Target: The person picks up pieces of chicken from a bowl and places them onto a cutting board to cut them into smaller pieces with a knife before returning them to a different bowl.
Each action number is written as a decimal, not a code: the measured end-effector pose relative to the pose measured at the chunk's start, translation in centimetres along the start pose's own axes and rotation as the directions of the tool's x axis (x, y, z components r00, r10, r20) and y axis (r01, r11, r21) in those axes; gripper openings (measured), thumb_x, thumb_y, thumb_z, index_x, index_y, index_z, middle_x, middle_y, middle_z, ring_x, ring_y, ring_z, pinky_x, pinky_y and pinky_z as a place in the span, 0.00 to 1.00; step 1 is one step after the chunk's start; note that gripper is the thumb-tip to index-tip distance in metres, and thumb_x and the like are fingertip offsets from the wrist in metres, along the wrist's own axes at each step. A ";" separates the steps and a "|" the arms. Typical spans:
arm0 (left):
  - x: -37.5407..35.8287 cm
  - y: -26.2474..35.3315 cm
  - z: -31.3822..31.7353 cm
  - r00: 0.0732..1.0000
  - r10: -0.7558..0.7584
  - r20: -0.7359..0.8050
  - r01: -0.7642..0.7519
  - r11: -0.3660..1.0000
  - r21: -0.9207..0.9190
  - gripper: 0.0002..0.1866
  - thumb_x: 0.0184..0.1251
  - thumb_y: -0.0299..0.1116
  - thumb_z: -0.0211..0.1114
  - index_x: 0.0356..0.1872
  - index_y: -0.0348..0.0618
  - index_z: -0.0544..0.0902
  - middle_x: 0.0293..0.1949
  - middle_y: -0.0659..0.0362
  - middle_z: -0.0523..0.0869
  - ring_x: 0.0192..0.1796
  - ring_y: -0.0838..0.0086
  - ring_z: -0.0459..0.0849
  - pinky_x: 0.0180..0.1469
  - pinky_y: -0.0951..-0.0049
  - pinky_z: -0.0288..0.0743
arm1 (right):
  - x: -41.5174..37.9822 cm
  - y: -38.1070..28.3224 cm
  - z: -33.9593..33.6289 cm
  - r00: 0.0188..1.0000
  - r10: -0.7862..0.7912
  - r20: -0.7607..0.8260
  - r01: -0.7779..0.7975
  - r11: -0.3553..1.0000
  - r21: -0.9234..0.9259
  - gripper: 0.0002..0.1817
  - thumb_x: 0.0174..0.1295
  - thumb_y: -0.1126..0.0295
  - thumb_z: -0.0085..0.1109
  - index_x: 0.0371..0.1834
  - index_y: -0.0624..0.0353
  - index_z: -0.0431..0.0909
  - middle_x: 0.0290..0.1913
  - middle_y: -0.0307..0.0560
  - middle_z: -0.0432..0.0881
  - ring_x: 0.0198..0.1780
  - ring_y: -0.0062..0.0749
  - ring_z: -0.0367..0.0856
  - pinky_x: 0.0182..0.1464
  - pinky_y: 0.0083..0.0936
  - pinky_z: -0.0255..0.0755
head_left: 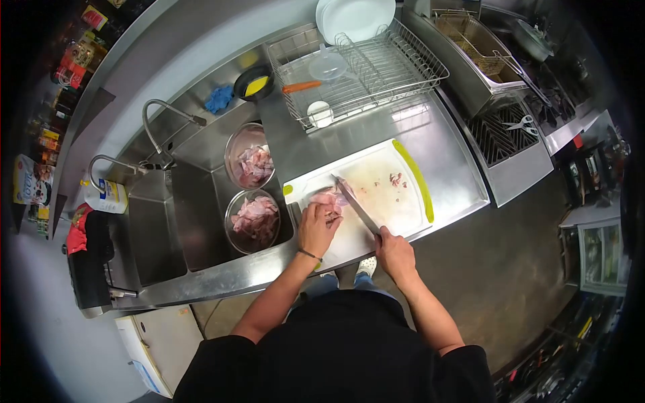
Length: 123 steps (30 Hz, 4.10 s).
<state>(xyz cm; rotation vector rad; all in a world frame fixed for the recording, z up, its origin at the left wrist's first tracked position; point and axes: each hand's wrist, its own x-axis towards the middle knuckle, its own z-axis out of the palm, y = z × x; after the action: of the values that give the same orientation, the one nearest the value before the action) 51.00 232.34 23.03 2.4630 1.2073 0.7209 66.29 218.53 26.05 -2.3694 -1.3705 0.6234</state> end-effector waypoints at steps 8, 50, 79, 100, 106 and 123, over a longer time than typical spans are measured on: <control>-0.4 -2.6 -0.7 0.989 0.095 0.113 -0.089 0.994 -0.059 0.11 0.55 0.34 0.69 0.35 0.41 0.80 0.33 0.52 0.80 0.38 0.56 0.80 0.40 0.61 0.75 | -0.5 -0.9 -0.7 1.000 0.021 -0.014 -0.022 0.997 -0.076 0.09 0.65 0.62 0.49 0.38 0.56 0.71 0.22 0.58 0.80 0.27 0.56 0.80 0.29 0.48 0.73; -2.1 -5.7 -2.5 0.994 -0.015 0.108 0.032 0.988 -0.151 0.04 0.58 0.30 0.64 0.31 0.40 0.81 0.32 0.54 0.81 0.37 0.57 0.80 0.40 0.62 0.75 | -0.4 -1.5 -1.8 0.947 -0.234 0.219 0.279 0.938 -0.206 0.08 0.66 0.64 0.47 0.38 0.55 0.71 0.20 0.56 0.79 0.24 0.53 0.81 0.27 0.45 0.74; -2.1 -5.2 -2.3 0.958 0.227 -0.173 -0.234 0.972 -0.021 0.08 0.49 0.30 0.71 0.30 0.49 0.81 0.29 0.66 0.82 0.39 0.72 0.78 0.49 0.63 0.64 | -1.3 -5.1 0.2 0.971 -0.178 0.159 0.201 0.969 -0.143 0.08 0.67 0.63 0.45 0.38 0.55 0.68 0.21 0.55 0.79 0.23 0.54 0.80 0.25 0.46 0.73; -3.1 -5.6 -2.3 0.975 0.185 -0.126 -0.193 0.980 -0.052 0.07 0.52 0.30 0.70 0.32 0.48 0.81 0.35 0.62 0.80 0.39 0.68 0.77 0.46 0.64 0.66 | -1.3 -6.7 2.2 0.966 -0.075 0.249 0.109 0.986 -0.125 0.08 0.68 0.66 0.41 0.40 0.57 0.67 0.23 0.59 0.80 0.27 0.56 0.81 0.28 0.47 0.74; -3.7 -6.8 -2.8 0.980 0.171 -0.099 -0.186 0.968 -0.169 0.07 0.53 0.26 0.69 0.34 0.43 0.81 0.35 0.58 0.80 0.38 0.63 0.79 0.42 0.65 0.71 | -1.4 -6.6 2.6 0.952 -0.160 0.261 0.208 0.964 -0.167 0.09 0.64 0.71 0.42 0.45 0.57 0.69 0.24 0.57 0.80 0.26 0.52 0.82 0.27 0.44 0.75; -4.7 -8.1 -4.4 0.991 -0.127 -0.046 0.106 0.941 -0.321 0.04 0.57 0.27 0.67 0.34 0.42 0.85 0.32 0.56 0.83 0.35 0.63 0.82 0.38 0.66 0.76 | 1.1 -6.0 5.7 0.966 -0.184 0.181 0.221 0.953 -0.207 0.07 0.62 0.70 0.45 0.41 0.58 0.69 0.24 0.56 0.81 0.26 0.51 0.83 0.28 0.44 0.76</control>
<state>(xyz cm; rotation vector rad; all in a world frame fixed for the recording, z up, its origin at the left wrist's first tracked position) 40.85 233.67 21.37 2.1023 1.1464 0.8925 59.40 222.73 23.96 -2.3452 -1.8174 0.6403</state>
